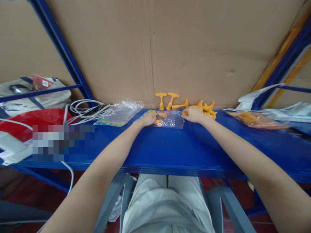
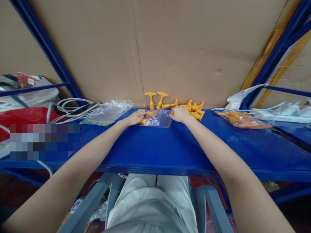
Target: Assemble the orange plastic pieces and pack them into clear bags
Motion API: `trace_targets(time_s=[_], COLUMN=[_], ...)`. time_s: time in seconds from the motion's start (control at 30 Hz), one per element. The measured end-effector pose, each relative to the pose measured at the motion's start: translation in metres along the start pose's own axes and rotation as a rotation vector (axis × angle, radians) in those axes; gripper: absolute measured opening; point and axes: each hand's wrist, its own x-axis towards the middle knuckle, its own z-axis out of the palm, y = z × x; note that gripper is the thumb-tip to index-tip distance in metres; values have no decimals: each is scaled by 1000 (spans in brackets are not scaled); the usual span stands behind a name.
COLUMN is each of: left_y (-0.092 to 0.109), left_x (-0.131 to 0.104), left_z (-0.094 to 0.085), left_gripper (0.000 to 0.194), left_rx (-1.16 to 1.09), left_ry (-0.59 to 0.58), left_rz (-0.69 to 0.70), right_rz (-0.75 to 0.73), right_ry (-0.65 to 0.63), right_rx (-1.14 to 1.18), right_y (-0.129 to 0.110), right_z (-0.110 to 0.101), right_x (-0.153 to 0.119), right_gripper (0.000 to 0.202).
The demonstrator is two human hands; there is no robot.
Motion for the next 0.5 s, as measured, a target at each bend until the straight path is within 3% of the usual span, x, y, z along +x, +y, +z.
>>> trace_targets(time_s=[0.07,0.2,0.37,0.5], left_y=[-1,-1,2,0], left_x=[0,0,-3,-4], left_z=[0,-1,-5,-7], left_gripper=[55,55,57,58], left_rx=[-27,-48,-54,-45], left_ry=[4,-6,-16,-36], left_rz=[1,-1,-4,-21], right_rz=[-7,-7,8,112], right_ry=[-51,-22,-51,-79], right_rx=[38,85,72,-24], right_y=[11,23,26,23], right_z=[5,11,3,-3], right_x=[-4,-10,-17,-24], right_gripper=[46,49,49,50])
